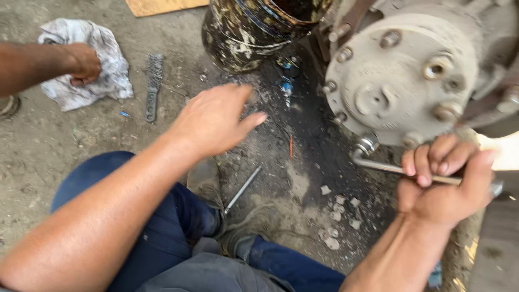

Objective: The person uses a lug wrench to tighten nuts on a vehicle wheel hub. A second person assists by holding a bucket and handing over parts. The camera wearer repeatedly applies torque to the nuts and adjusts the wrench position.

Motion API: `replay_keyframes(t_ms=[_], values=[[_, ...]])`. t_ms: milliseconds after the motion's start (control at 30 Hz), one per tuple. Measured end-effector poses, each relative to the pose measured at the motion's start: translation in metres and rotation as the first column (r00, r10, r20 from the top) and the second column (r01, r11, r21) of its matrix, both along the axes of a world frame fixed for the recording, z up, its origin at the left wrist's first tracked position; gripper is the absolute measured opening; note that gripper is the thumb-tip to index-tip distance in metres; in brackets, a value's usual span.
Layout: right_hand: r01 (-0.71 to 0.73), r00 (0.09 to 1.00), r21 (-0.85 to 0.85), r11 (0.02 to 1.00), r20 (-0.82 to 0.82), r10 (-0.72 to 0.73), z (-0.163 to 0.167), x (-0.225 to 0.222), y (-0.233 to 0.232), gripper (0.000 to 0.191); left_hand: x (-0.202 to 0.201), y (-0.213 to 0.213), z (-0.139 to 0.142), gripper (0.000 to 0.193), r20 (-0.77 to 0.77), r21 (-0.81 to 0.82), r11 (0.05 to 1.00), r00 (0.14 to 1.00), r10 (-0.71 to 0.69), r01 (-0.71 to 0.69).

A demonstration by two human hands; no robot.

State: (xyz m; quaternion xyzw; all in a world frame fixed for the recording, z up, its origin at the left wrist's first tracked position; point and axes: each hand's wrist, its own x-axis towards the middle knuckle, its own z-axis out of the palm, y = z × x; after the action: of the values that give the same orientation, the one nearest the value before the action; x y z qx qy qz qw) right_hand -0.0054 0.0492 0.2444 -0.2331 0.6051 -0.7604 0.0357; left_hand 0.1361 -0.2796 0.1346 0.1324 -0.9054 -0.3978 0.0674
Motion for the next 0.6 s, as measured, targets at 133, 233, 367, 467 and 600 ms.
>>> replay_keyframes(t_ms=[133, 233, 367, 467, 600], values=[[0.143, 0.986, 0.439, 0.887, 0.019, -0.168, 0.008, -0.027, -0.086, 0.008, -0.010, 0.004, 0.016, 0.032, -0.158, 0.140, 0.970, 0.963, 0.219, -0.198], [0.101, 0.694, 0.951, 0.292, -0.278, 0.664, -0.065, -0.052, -0.169, 0.031, -0.007, 0.014, 0.033, 0.026, -0.441, 0.099, 0.961, 0.855, 0.273, -0.257], [0.247, 0.845, 0.765, -0.594, 0.131, 0.519, -0.206, -0.026, -0.168, 0.033, -0.002, 0.045, 0.061, 0.022, -0.688, -0.118, 0.972, 0.723, 0.067, -0.203], [0.217, 0.811, 0.663, -0.716, 0.287, 0.511, -0.259, -0.020, -0.115, 0.035, -0.002, 0.076, 0.055, 0.020, -0.456, 0.039, 0.996, 0.885, 0.093, -0.084], [0.310, 0.752, 0.554, -0.773, 0.354, 0.556, -0.256, 0.002, -0.003, 0.038, -0.034, 0.134, -0.003, 0.040, -0.166, 0.225, 0.967, 0.983, -0.084, 0.121]])
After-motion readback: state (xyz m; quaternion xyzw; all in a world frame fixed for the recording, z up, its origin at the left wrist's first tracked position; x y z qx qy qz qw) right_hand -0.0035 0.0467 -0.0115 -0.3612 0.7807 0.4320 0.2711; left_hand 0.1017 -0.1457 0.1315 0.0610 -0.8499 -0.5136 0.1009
